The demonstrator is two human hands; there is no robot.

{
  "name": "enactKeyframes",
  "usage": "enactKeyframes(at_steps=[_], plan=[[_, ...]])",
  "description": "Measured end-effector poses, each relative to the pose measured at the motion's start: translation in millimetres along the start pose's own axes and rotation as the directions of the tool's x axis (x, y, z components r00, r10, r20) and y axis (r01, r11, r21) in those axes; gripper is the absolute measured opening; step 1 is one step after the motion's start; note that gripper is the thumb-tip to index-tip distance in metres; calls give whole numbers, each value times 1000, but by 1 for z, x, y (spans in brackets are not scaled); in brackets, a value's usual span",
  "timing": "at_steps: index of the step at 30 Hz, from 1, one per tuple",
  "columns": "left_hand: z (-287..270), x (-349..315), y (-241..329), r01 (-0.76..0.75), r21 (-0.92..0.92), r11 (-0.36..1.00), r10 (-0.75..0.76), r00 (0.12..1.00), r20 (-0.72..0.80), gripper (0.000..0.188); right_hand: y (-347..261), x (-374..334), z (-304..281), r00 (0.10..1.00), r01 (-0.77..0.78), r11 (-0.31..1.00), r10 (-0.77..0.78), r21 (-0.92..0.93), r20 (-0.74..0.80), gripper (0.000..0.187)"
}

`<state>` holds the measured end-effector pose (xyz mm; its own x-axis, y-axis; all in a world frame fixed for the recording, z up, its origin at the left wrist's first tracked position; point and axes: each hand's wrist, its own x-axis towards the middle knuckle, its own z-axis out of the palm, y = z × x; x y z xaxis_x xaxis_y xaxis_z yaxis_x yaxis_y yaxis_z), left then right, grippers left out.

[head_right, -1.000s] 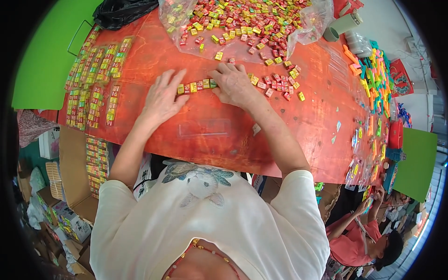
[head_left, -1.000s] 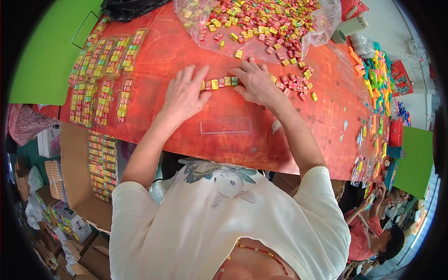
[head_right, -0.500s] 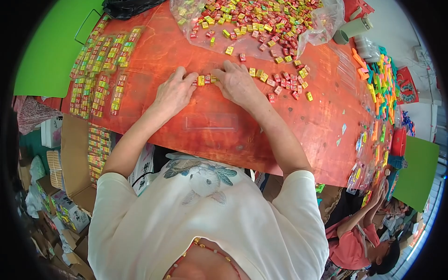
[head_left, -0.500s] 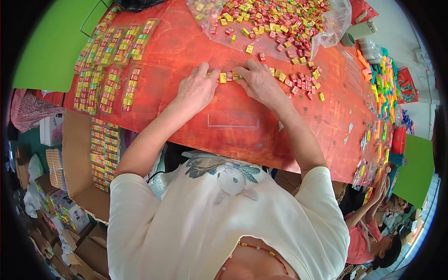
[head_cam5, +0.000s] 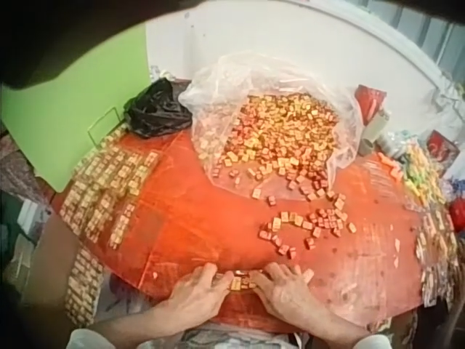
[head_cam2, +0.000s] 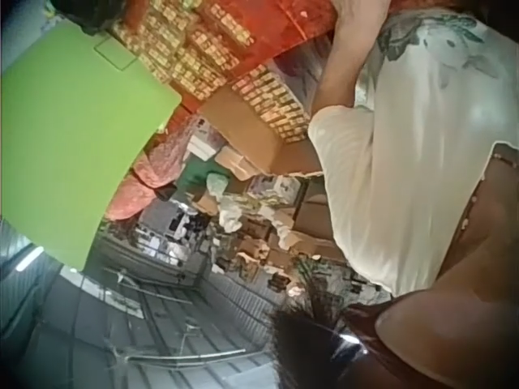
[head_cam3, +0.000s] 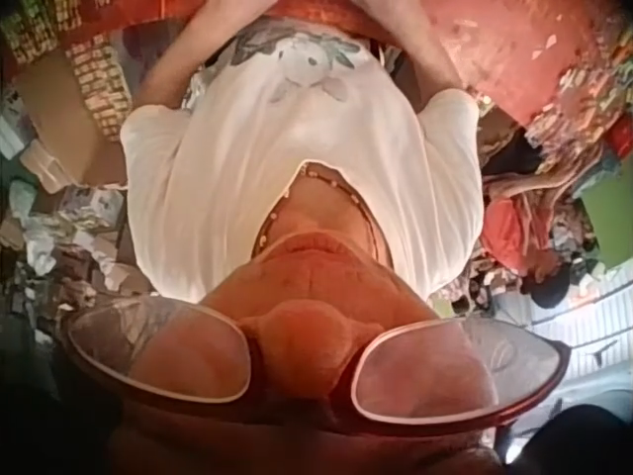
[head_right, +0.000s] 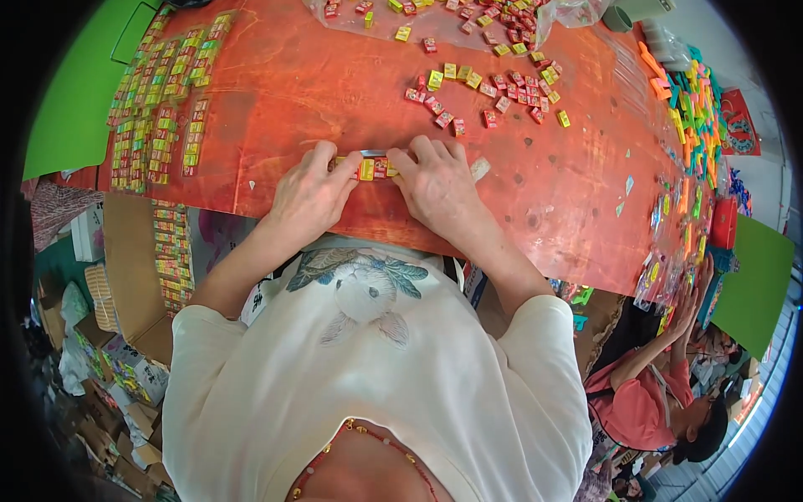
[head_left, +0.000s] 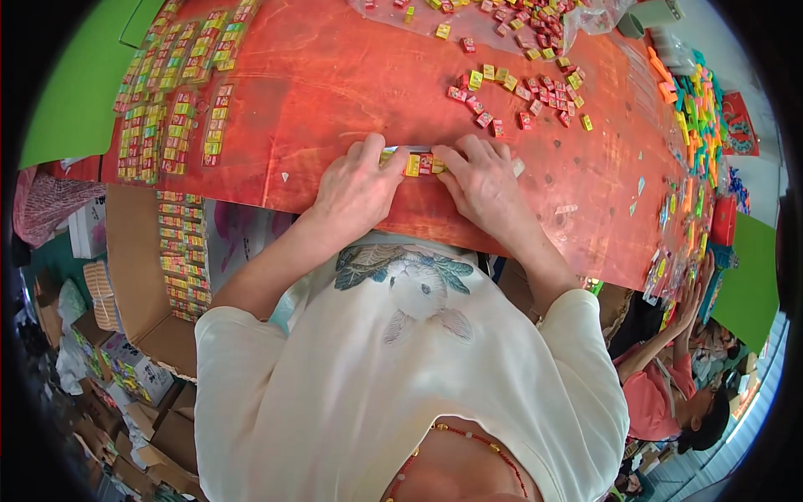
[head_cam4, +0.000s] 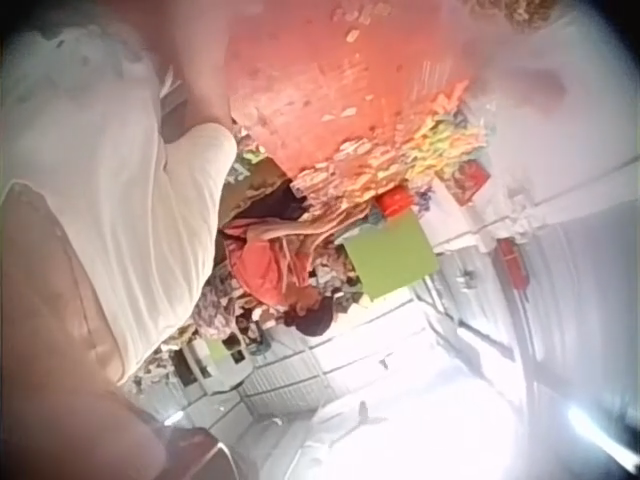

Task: Arrange small toy blocks into rows and slide them into plastic sleeves for packaging.

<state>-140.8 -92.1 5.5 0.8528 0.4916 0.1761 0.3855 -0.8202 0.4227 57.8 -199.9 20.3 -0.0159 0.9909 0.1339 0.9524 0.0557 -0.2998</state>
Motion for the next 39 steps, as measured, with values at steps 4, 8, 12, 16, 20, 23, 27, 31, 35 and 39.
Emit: enactKeyframes(at_steps=[4,8,12,16,20,23,27,31,35,39], plan=[[-2,-4,1,-23,-34,999,21,999,-45,44,-1,-5,-2,999,-44,997,44,63,5,37],[-11,-19,-5,186,-240,953,-207,976,-64,54,8,-14,-8,992,-102,974,114,200,-53,41],[3,-28,-14,88,28,996,-84,988,-129,71,14,-25,9,982,-92,977,121,192,-144,31],[19,-30,-8,70,130,989,-79,994,69,85,13,-24,26,967,-66,983,104,170,-231,20],[18,-29,-10,58,162,985,-74,992,97,86,13,-19,29,963,-71,981,115,182,-244,17],[14,-30,-15,89,66,994,-94,993,67,84,14,-14,32,956,-65,969,129,239,-262,15],[11,-21,-3,72,141,987,-81,995,58,76,2,-8,31,967,-69,983,108,172,-232,20],[19,-15,-12,-57,331,942,99,989,-109,47,-2,0,34,976,-50,982,87,183,-199,21],[21,-20,-28,-36,251,967,85,978,-189,45,2,-2,30,981,-98,962,136,256,-138,22],[9,-24,-42,55,245,968,7,969,-247,45,2,1,35,978,-59,967,106,250,-181,22]])
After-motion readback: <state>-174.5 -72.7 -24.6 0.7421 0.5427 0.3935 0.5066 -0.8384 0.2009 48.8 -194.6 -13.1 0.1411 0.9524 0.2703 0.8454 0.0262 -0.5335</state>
